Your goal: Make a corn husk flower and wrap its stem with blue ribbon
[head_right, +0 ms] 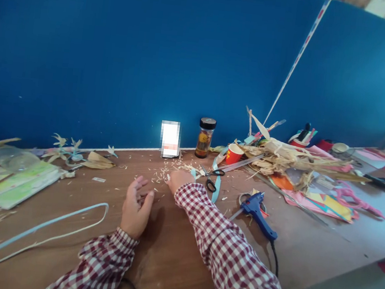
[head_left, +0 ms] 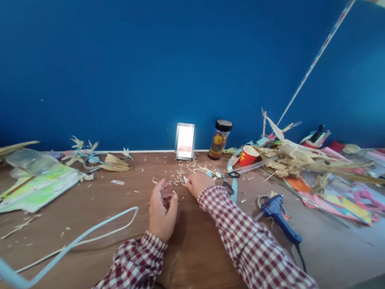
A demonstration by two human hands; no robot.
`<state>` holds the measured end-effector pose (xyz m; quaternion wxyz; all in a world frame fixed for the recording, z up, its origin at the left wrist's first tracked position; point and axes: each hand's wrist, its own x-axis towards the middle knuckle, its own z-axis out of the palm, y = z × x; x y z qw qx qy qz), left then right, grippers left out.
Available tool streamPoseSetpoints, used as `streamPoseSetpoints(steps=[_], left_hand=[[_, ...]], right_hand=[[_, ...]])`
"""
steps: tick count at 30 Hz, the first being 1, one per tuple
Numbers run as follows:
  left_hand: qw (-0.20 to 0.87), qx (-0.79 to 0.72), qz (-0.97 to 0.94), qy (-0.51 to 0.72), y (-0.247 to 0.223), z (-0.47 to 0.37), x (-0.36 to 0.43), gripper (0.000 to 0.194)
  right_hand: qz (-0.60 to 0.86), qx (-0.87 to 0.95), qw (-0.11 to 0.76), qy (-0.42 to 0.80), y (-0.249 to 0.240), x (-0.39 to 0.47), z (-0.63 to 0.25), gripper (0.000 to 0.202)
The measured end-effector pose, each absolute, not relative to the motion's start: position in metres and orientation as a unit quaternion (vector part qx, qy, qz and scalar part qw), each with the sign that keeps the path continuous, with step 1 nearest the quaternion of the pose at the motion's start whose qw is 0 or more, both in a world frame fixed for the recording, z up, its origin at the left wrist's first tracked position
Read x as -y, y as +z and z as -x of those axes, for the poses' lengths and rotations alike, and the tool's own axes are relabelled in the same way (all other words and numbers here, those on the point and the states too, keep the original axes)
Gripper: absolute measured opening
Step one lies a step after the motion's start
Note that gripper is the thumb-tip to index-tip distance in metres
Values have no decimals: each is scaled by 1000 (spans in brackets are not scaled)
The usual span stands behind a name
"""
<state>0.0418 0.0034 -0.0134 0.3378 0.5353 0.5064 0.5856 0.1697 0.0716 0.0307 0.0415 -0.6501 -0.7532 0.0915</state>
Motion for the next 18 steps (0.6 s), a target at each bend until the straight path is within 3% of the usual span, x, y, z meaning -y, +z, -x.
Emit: streamPoseSetpoints(steps=[8,18], left_hand=[[355,-496,-538,582,-15,-42,-3,48],[360,-497,-542,574,-13,-42,-2,46]], right_hand=[[670,738,-13,82,29,-77,-161,22],[674,730,11,112,30,-72,-161,22]])
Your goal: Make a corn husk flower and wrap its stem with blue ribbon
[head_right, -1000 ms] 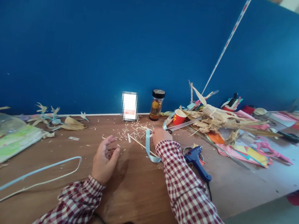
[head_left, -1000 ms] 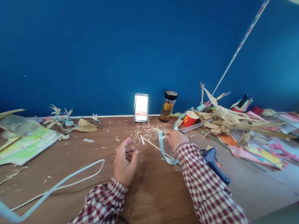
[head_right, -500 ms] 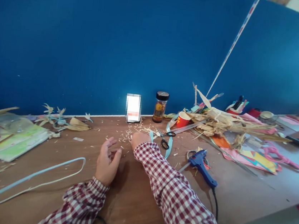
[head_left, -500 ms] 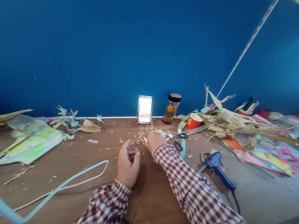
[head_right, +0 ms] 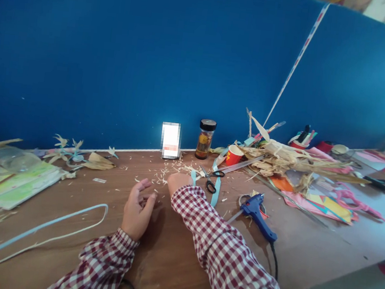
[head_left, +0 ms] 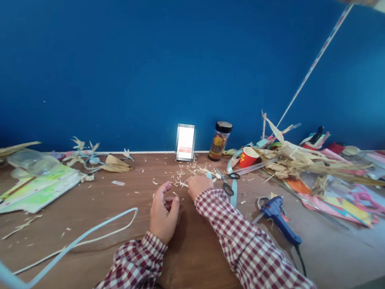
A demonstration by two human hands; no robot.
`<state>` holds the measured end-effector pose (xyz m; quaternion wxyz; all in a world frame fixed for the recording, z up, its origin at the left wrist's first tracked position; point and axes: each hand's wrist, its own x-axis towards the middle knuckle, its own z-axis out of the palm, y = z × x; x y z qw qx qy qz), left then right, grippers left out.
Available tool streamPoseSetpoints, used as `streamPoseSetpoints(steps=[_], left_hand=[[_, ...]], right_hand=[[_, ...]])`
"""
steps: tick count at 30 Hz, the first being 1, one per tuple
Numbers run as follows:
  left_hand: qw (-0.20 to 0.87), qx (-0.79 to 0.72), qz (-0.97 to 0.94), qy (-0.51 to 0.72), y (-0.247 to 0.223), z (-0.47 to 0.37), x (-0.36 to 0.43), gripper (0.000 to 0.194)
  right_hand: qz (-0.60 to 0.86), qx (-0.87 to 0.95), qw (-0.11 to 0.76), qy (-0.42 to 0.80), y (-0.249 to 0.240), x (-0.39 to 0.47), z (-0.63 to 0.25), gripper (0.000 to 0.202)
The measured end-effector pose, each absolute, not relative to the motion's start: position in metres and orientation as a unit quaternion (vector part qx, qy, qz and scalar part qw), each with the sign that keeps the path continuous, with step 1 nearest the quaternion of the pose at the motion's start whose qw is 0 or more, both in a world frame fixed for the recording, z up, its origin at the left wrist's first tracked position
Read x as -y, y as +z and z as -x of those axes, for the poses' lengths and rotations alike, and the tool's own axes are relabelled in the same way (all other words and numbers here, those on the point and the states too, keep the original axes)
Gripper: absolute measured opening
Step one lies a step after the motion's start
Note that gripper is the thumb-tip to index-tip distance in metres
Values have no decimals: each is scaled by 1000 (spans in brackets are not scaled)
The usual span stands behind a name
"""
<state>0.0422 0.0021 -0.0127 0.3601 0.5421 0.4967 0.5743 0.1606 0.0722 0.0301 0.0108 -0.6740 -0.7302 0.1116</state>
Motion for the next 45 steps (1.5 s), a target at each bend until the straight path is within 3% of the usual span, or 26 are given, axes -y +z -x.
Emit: streamPoseSetpoints(steps=[5,12,17,27,35,45], left_hand=[[402,-505,-494,582,-15,-39,-6,35],[637,-431,-302,564,-4,-35,-12,37],[646,-420,-289,568,-1,-34,-11,28],[635,-434,-335,544,1,-37,-9,31],[639,-446,-305,548,-5,-37,-11,25],[658,-430,-266,558,-6,-33,-15,24]], right_hand=[[660,721,104,184,27,-63,-164,18],[508,644,263,508,13,-31,-168,21],[428,489,330,685,8,-22,-169,15],[403,441,333,730,0,-21,-173,20],[439,564,381,587,-12,-21,-169,29],[428,517,384,634,-16,-22,-169,30]])
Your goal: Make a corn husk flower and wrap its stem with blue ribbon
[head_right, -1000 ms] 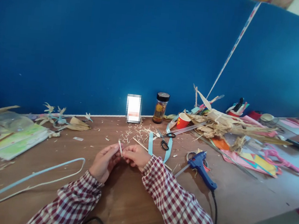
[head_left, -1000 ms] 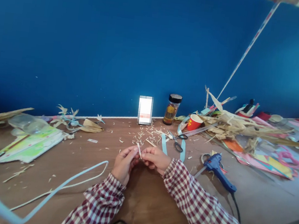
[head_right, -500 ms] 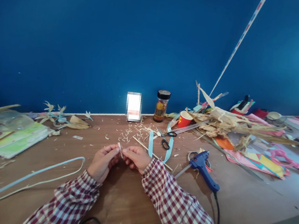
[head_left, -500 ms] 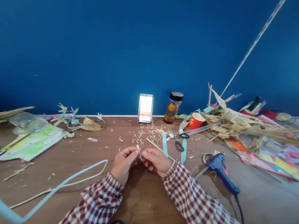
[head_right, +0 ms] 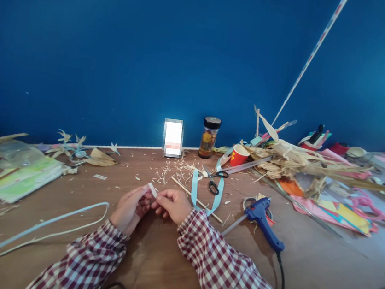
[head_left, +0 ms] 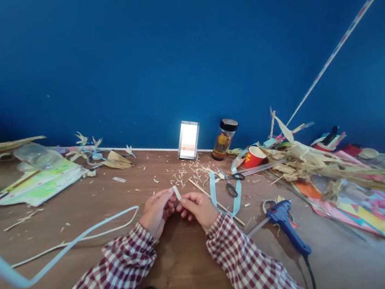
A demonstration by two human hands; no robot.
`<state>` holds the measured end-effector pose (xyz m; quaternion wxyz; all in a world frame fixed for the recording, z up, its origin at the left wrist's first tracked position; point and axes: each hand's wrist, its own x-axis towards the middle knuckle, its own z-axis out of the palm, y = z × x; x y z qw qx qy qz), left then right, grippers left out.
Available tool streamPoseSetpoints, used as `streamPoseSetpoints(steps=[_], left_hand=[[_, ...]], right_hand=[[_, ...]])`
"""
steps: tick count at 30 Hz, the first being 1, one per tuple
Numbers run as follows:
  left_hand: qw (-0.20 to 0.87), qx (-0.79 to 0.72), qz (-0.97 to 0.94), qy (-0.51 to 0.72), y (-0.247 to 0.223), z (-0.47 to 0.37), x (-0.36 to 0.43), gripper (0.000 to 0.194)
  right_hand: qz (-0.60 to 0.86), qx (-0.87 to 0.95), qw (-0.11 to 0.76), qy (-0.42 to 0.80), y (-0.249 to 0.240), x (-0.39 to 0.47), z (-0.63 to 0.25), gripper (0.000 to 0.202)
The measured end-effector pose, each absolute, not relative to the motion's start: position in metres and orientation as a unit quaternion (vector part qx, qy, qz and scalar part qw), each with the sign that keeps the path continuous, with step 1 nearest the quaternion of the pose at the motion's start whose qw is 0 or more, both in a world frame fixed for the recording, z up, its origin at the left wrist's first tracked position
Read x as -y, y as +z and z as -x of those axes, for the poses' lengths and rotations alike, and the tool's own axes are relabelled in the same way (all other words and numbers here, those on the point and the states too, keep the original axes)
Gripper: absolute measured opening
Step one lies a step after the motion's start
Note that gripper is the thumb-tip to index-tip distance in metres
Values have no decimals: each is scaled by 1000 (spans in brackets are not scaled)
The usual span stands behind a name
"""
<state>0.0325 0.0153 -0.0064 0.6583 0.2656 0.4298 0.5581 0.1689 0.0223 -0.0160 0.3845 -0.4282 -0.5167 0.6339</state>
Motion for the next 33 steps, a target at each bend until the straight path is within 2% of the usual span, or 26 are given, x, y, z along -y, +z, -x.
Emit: streamPoseSetpoints(steps=[6,14,18,21,24,26,29,33], left_hand=[[624,-452,-359,527,-15,-35,-15,25],[635,-460,-246,570,-10,-34,-17,29],[637,-439,-263,576,-8,-34,-16,29],[629,-439,-286,575,-8,-33,-15,29],[627,-455,-290,562,-6,-32,-15,29],[627,-463,-291,556,-6,-33,-14,29],[621,-468,-294,555,-6,-34,-14,30],[618,-470,-294,558,-7,-36,-13,31]], right_hand=[[449,519,395,611,-14,-19,-165,27],[484,554,351,579,-9,-11,-156,18],[480,587,332,561,-3,-9,-159,19],[501,681,275,458,11,-15,-179,22],[644,708,213,195,22,-26,-210,26],[722,670,142,102,23,-34,-229,28],[757,642,74,95,17,-42,-243,29],[744,655,62,119,9,-45,-240,18]])
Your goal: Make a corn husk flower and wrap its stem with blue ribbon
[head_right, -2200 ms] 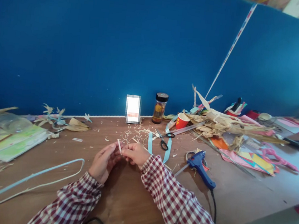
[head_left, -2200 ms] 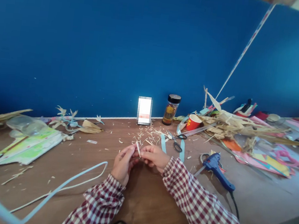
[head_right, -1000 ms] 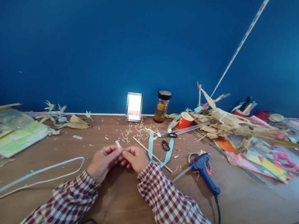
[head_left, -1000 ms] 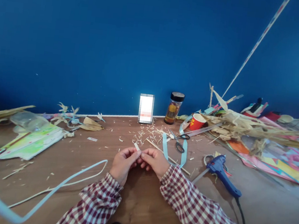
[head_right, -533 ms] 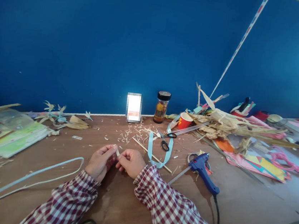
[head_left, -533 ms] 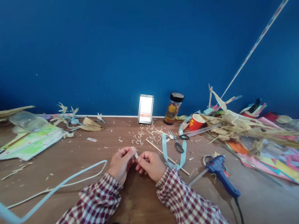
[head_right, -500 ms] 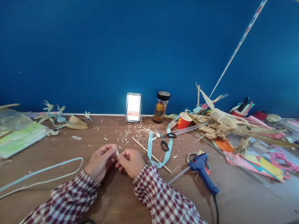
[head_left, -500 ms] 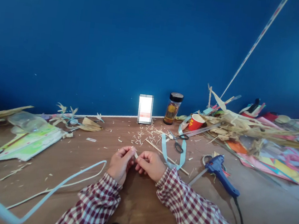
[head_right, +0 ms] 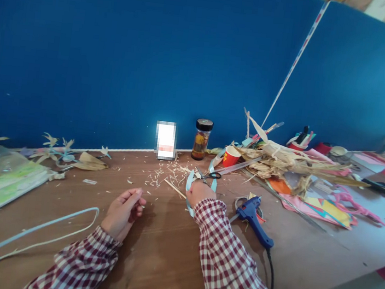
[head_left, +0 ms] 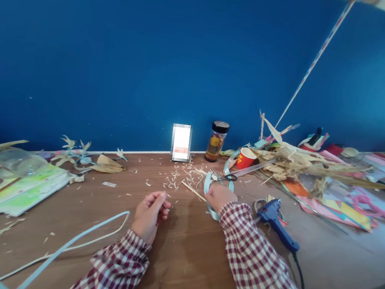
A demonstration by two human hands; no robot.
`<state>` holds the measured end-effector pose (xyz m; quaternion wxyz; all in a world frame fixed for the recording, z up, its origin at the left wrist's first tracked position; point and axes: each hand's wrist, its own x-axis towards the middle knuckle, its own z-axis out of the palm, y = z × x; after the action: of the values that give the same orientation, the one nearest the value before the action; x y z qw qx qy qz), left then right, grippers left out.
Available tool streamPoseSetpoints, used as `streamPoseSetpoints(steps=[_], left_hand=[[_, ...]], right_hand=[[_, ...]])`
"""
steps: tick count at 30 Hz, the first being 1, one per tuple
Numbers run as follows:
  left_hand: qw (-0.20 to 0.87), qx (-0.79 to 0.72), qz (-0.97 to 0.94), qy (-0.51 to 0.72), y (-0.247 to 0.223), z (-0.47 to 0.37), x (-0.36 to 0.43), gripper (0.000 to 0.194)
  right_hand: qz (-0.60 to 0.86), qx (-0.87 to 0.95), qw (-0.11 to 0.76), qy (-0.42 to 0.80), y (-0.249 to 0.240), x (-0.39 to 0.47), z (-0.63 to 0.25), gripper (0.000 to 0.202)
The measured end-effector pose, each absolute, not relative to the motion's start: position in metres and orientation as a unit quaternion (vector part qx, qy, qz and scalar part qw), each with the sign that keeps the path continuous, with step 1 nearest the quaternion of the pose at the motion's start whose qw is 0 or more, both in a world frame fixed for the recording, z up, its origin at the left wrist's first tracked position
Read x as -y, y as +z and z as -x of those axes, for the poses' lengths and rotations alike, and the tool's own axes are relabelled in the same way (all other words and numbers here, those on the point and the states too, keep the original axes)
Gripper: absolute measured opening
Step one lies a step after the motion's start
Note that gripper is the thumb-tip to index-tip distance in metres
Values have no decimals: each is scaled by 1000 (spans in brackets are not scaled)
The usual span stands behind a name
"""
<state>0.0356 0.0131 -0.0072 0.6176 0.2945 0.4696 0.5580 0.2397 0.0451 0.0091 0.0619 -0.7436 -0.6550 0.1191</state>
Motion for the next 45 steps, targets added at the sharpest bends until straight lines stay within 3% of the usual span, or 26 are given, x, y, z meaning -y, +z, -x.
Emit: streamPoseSetpoints(steps=[11,15,23,37,40,45], left_hand=[[602,-484,-332,542,-8,-38,-11,35],[586,-485,-347,549,-10,-39,-11,32],[599,-469,-329,559,-10,-37,-13,31],[599,-472,-324,559,-11,-37,-14,32],[600,-469,-329,558,-12,-37,-14,32],[602,-467,-323,562,-12,-37,-13,33]], right_hand=[[849,524,73,9,27,-51,-283,29],[781,615,99,-42,25,-55,-272,30],[678,734,-32,-13,28,-80,-234,27],[642,765,-50,12,35,-88,-235,21],[638,768,-37,32,33,-93,-232,26],[612,785,62,75,39,-89,-237,5]])
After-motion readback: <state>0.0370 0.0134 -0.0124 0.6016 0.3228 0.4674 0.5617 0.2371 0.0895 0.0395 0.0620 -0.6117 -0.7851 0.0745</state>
